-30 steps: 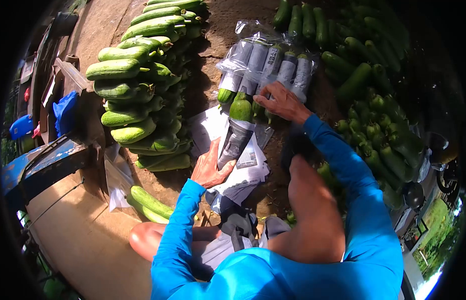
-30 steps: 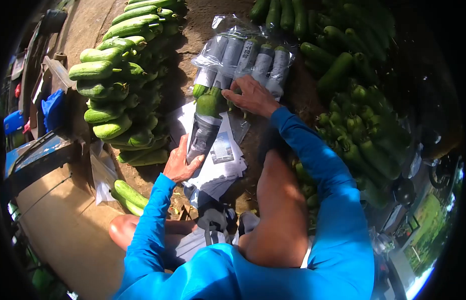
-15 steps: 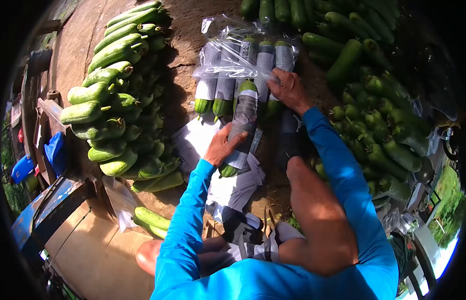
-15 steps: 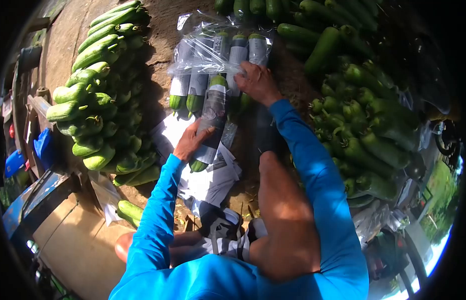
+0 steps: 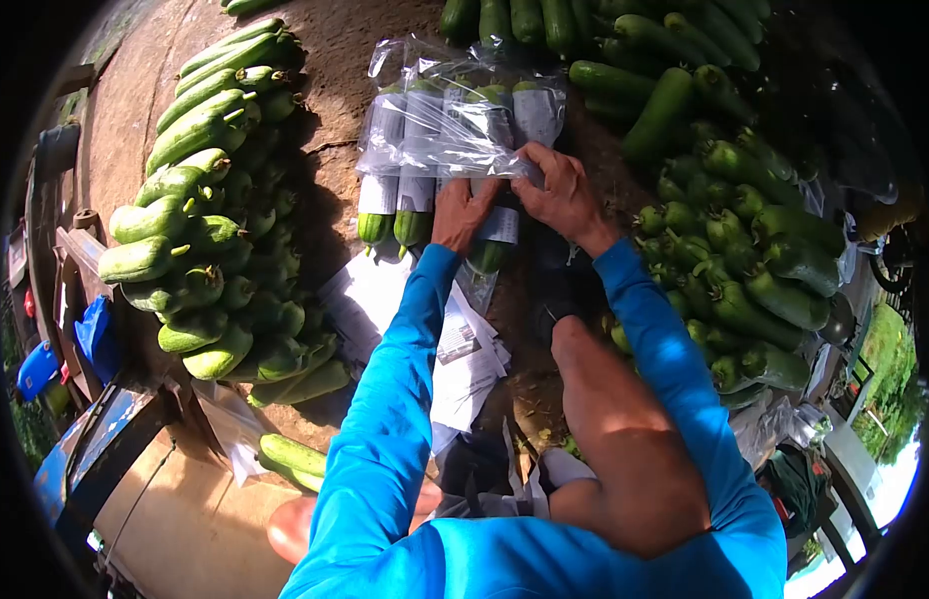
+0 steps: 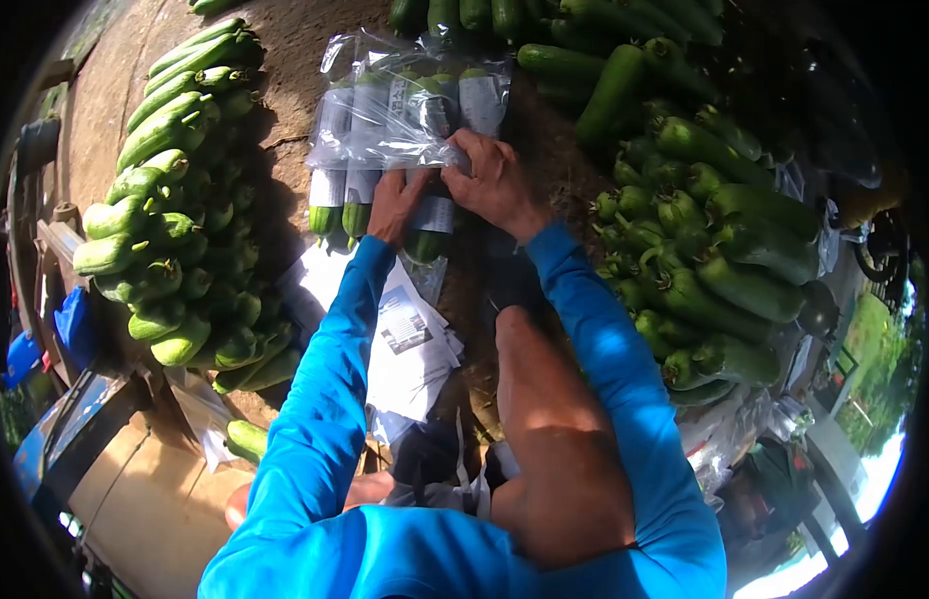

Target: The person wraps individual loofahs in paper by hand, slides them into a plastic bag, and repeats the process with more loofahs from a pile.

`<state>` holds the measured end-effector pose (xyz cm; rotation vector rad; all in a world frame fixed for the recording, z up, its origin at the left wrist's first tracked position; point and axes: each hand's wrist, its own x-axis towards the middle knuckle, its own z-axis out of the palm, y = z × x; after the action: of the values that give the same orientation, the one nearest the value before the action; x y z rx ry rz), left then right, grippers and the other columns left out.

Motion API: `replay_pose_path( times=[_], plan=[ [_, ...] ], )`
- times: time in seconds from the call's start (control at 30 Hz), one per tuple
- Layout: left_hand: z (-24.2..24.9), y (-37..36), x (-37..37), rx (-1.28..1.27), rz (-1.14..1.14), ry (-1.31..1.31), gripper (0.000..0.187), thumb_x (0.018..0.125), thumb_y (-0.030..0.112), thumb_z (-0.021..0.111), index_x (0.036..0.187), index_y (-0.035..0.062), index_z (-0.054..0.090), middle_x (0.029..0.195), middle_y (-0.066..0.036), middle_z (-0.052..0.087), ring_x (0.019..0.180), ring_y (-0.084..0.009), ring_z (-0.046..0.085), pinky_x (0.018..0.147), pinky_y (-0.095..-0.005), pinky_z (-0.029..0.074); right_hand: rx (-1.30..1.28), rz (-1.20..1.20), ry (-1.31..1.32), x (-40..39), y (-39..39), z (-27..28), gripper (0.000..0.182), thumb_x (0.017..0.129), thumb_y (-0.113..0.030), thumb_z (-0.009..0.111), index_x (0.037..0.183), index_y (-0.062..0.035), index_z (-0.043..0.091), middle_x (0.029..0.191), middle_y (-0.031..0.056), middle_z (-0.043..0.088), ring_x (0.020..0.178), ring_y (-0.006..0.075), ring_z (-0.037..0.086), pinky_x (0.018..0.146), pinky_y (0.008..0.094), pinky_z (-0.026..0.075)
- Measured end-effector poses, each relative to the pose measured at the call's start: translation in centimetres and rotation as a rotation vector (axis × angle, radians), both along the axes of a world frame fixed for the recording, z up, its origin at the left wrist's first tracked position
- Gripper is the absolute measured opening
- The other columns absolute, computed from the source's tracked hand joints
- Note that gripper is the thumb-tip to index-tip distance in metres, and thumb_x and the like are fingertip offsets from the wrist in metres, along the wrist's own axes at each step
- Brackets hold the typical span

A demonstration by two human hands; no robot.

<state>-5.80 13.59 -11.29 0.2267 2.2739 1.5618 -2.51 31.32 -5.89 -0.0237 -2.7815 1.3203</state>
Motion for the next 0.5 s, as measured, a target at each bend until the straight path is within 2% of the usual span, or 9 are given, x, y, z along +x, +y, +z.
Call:
replay_pose_path(
  times=[0.03,0.07,0.13,0.2,0.23,0.27,0.33,0.37,0.5],
  plan=[
    [-0.5,0.5,-0.5,0.003,-0.001,-0.001,0.049,0.092,0.042,0.064,0.112,-0.0015,0.064,0.098,-0.024,0.069,0.093,-0.0399,0.066,0.085,-0.0466,0.049,-0.027,-0.004,0.016,0.1,0.0,0.4,0.032,0.081,-0.02,0.069,0.106,-0.002,0.06,0.093,0.0206,0.065,0.084,0.0395,0.066,0.075,0.0454,0.052],
    [-1.0,1.1,-1.0,0.0,-0.018,-0.045,0.047,0.091,0.041,0.063,0.113,-0.0014,0.065,0.101,-0.024,0.069,0.096,-0.0399,0.065,0.087,-0.0456,0.048,-0.023,-0.005,0.014,0.2,0.0,0.8,0.032,0.081,-0.02,0.069,0.106,-0.002,0.06,0.093,0.0206,0.065,0.084,0.0395,0.066,0.075,0.0454,0.052],
    [-1.4,2.1,-1.2,0.001,-0.035,-0.09,0.046,0.091,0.039,0.063,0.113,-0.0013,0.066,0.103,-0.024,0.069,0.099,-0.0399,0.065,0.09,-0.0447,0.048,-0.037,-0.101,-0.005,0.5,0.1,1.3,0.032,0.081,-0.016,0.073,0.107,-0.0018,0.062,0.092,0.0144,0.068,0.085,0.0263,0.068,0.076,0.0374,0.053],
    [-1.8,3.2,-1.4,0.178,0.015,-0.075,0.045,0.092,0.037,0.061,0.115,-0.0007,0.065,0.111,-0.023,0.068,0.104,-0.0383,0.063,0.092,-0.0424,0.047,-0.033,-0.111,-0.005,1.0,0.3,2.0,0.033,0.082,-0.017,0.074,0.109,-0.0019,0.063,0.092,0.0136,0.068,0.086,0.0259,0.068,0.077,0.0368,0.053],
    [-3.4,3.3,-1.8,0.184,-0.15,0.175,0.047,0.091,0.038,0.061,0.12,0.0005,0.064,0.118,-0.022,0.065,0.109,-0.0355,0.061,0.095,-0.0414,0.046,-0.033,-0.122,-0.008,1.5,0.4,2.3,0.034,0.082,-0.018,0.074,0.11,-0.0021,0.063,0.093,0.0128,0.069,0.087,0.0255,0.068,0.078,0.0363,0.053],
    [-4.8,3.7,-1.8,0.19,-0.149,0.174,0.047,0.091,0.038,0.061,0.12,0.0005,0.064,0.118,-0.022,0.065,0.109,-0.0355,0.061,0.095,-0.0414,0.046,-0.027,-0.122,-0.009,1.8,0.4,2.5,0.034,0.082,-0.018,0.074,0.11,-0.0021,0.063,0.093,0.0128,0.069,0.087,0.0255,0.068,0.078,0.0363,0.053],
    [-4.0,4.5,-1.7,0.164,-0.203,0.012,0.046,0.097,0.037,0.055,0.129,0.0046,0.061,0.124,-0.02,0.064,0.111,-0.0291,0.061,0.094,-0.0378,0.047,-0.12,-0.166,-0.058,2.6,0.0,2.6,0.036,0.083,-0.02,0.075,0.112,-0.0021,0.064,0.094,0.0111,0.069,0.087,0.0221,0.068,0.079,0.0338,0.053],
    [-2.9,4.8,-1.9,0.036,-0.268,-0.119,0.053,0.099,0.038,0.051,0.14,0.0037,0.052,0.128,-0.023,0.061,0.12,-0.0369,0.058,0.102,-0.0431,0.045,-0.132,-0.187,-0.058,2.9,-0.2,2.5,0.034,0.084,-0.021,0.075,0.11,-0.0013,0.064,0.092,0.0093,0.068,0.086,0.0174,0.067,0.079,0.0318,0.053],
    [-3.0,5.9,-1.3,-0.094,-0.315,0.008,0.056,0.099,0.041,0.048,0.142,0.004,0.049,0.133,-0.024,0.057,0.123,-0.0382,0.055,0.104,-0.045,0.043,-0.233,-0.215,-0.136,3.9,-0.1,1.8,0.034,0.085,-0.023,0.076,0.11,-0.0024,0.064,0.088,0.0051,0.067,0.084,0.0144,0.065,0.078,0.0296,0.052]
  ],
)
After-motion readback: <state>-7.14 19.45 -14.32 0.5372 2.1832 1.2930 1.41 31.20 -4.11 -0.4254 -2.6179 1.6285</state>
